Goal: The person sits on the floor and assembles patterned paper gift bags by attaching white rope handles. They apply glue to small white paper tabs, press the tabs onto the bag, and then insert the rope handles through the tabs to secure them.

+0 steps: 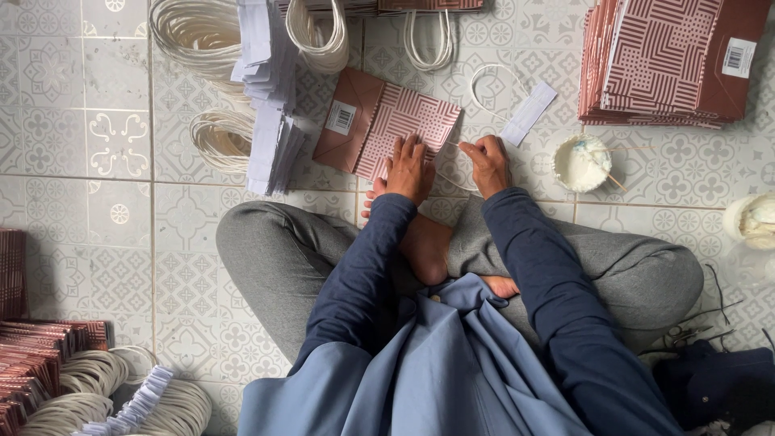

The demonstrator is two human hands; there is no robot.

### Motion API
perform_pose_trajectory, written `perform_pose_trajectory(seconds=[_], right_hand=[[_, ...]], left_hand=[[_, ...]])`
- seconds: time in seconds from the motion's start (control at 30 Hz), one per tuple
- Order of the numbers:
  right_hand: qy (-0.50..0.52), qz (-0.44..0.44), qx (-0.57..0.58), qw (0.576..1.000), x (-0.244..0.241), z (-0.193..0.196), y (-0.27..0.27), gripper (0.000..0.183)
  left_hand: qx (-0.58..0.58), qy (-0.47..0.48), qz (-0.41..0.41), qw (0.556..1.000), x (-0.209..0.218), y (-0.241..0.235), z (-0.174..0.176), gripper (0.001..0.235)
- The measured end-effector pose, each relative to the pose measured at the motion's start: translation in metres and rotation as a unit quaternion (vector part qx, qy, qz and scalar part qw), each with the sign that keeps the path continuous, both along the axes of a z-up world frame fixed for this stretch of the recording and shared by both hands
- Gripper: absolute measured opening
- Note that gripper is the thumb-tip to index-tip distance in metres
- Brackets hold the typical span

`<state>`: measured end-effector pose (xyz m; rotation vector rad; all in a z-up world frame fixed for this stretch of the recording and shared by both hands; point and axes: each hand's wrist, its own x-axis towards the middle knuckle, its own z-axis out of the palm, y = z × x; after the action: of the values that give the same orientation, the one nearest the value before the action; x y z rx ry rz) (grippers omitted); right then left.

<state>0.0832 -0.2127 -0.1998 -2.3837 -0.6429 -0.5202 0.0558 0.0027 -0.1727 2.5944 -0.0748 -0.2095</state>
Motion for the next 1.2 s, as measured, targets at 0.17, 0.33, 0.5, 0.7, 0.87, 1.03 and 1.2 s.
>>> perform_pose_trajectory(seconds=[0.17,0.33,0.5,0.7,0.87,1.03,1.2], right_hand=[[-0.01,0.012,0.014,1.0,0.0,-0.001,-0.001,0.016],[-0.019,0.018,0.02,0.999,0.0,-0.004,0.0,0.018],[-0.006,0.011,0.018,1.0,0.001,0.004,0.002,0.019],[-0.008,0.019,-0.007,1.0,0.003,0.005,0.003,0.018],[0.018,0.006,-0.017,1.0,0.003,-0.006,-0.003,0.013],[0.066,0.02,0.027,0.997,0.008,0.018,-0.002,0.018],[0.105,0.007,-0.012,0.994,0.012,0.008,-0.014,0.014]], left_hand=[[0.003,-0.009,-0.001,1.0,-0.002,-0.003,0.001,0.037],[0.086,-0.028,-0.018,0.996,-0.006,-0.011,-0.003,0.038],[0.141,-0.146,-0.01,0.979,0.008,-0.012,-0.012,0.029],[0.166,-0.275,0.049,0.946,0.036,-0.03,-0.037,0.018],[0.139,-0.255,0.013,0.957,0.02,-0.035,-0.022,0.021],[0.13,-0.095,-0.053,0.985,0.024,-0.026,-0.022,0.056],[0.218,-0.107,-0.048,0.969,0.025,-0.028,-0.009,0.07]])
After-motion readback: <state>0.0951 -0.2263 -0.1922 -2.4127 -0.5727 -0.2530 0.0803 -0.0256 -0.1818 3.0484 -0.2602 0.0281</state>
